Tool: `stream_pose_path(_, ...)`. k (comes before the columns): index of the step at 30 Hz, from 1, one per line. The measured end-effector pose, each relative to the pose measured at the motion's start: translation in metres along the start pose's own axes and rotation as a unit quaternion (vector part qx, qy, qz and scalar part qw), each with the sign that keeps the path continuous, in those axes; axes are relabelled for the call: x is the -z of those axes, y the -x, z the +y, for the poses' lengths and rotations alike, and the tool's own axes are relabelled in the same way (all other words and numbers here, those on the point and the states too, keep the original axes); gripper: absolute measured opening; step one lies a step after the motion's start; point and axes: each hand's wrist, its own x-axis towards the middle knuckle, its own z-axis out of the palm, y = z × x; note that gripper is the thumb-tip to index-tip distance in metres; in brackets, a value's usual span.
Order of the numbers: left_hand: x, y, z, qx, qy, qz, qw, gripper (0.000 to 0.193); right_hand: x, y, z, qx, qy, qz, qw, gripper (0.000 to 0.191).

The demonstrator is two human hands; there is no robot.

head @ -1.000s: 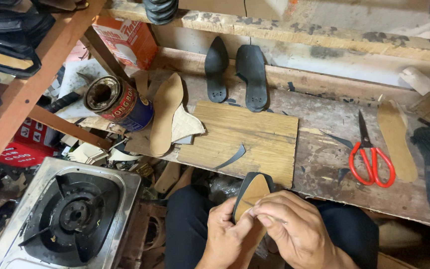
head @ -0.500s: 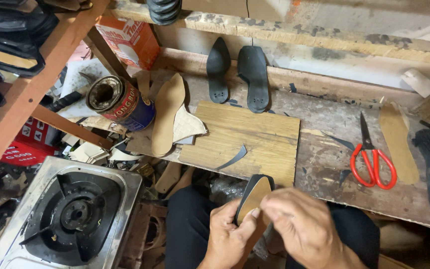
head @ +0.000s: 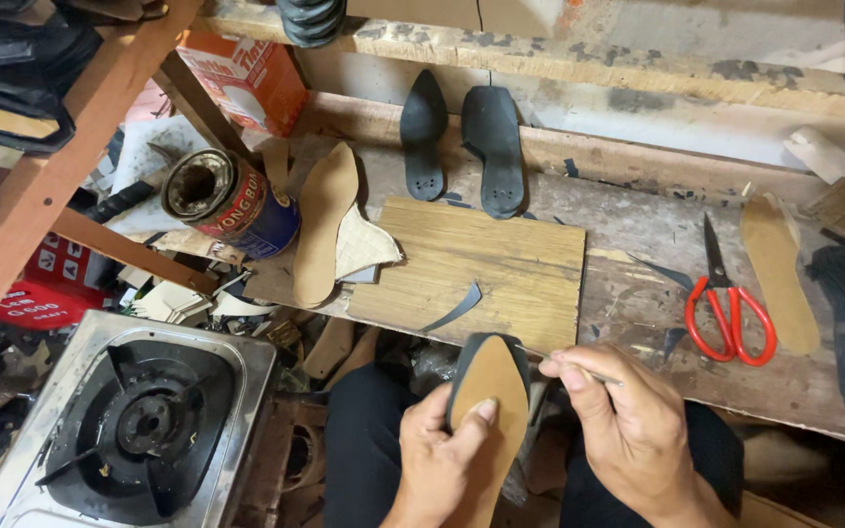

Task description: The person aligns a cardboard template on a black rubber insole, marks the outline with a metal tool, and then uses red-handled scissors to cut the insole to shape. The process is repeated for a second insole, and the finished pieces are placed on a nearby shelf.

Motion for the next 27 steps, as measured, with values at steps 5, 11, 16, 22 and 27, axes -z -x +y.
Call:
stream_pose_path(5,0.003,-0.004,-0.005,0.068,0.045,0.016,0.997,0.015,-0.004,0.000,0.002,0.036,0.005,-0.016,0.999,0.011)
stream_pose_path(11,0.003,-0.003,-0.008,0.063,0.063,0.014,0.996,0.015,-0.005,0.001,0.004,0.065,0.041,-0.049,0.996,0.017)
stream_pose_path(16,0.009,-0.007,-0.011,0.048,0.080,0.047,0.995,0.016,-0.005,0.021,0.010,0.136,0.077,-0.061,0.986,0.017)
stream_pose_path(22,0.015,-0.012,-0.011,0.063,0.134,0.076,0.986,0.022,0.004,0.055,0.032,0.049,-0.055,-0.109,0.991,0.011)
stream_pose_path(27,0.007,-0.017,-0.010,0.051,0.224,0.092,0.969,0.024,-0.024,0.081,0.028,-0.026,0.000,-0.016,1.000,0.031)
